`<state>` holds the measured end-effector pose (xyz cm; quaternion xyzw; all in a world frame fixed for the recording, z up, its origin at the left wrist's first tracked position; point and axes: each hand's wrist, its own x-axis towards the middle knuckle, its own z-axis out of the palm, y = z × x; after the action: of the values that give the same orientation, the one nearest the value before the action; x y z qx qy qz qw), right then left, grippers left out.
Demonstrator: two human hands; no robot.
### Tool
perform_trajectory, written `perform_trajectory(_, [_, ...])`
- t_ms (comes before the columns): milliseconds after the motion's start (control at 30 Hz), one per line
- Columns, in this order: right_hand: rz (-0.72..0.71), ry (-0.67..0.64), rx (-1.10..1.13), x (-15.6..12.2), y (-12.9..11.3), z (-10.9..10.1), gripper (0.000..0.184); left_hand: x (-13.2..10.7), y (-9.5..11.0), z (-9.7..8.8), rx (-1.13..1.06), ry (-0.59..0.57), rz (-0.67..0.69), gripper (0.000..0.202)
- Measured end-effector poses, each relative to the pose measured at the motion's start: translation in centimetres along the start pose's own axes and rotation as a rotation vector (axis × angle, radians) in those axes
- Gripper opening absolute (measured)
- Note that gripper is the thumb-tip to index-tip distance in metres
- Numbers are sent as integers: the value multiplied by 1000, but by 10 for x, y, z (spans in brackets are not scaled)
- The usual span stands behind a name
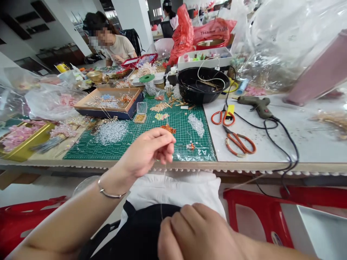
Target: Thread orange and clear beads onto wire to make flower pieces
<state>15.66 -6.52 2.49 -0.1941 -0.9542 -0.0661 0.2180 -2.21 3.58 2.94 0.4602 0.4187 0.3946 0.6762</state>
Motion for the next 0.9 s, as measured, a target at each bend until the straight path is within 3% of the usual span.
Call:
perform_trajectory(167, [-157, -131, 38, 23, 1, 14, 16, 26, -35, 41, 156, -276, -236, 14])
perform_trajectory(300, [-151, -189, 78, 24, 4, 25, 16, 27, -43, 59, 22, -485, -455, 13])
perform_trajectory(400, [-175, -178, 114, 16, 9, 31, 12, 26, -29, 56, 15, -483, -452, 16])
perform_trajectory(467, [-135, -169, 159, 5, 15, 34, 9, 25, -17, 50, 138, -398, -315, 19])
perform_trajectory(567, [27, -162, 205, -21, 38, 36, 12, 19, -3, 41, 387, -293, -98, 19])
perform_trajectory(633, [210, -129, 153, -46, 67, 37, 17, 15, 0, 36, 459, -256, -47, 19])
perform_trajectory(800, [857, -50, -103, -105, 158, 42, 22, 8, -16, 35, 250, -236, -195, 21])
perform_trajectory(900, [1085, -102, -52, -120, 188, 43, 28, 9, -27, 41, 66, -238, -283, 20])
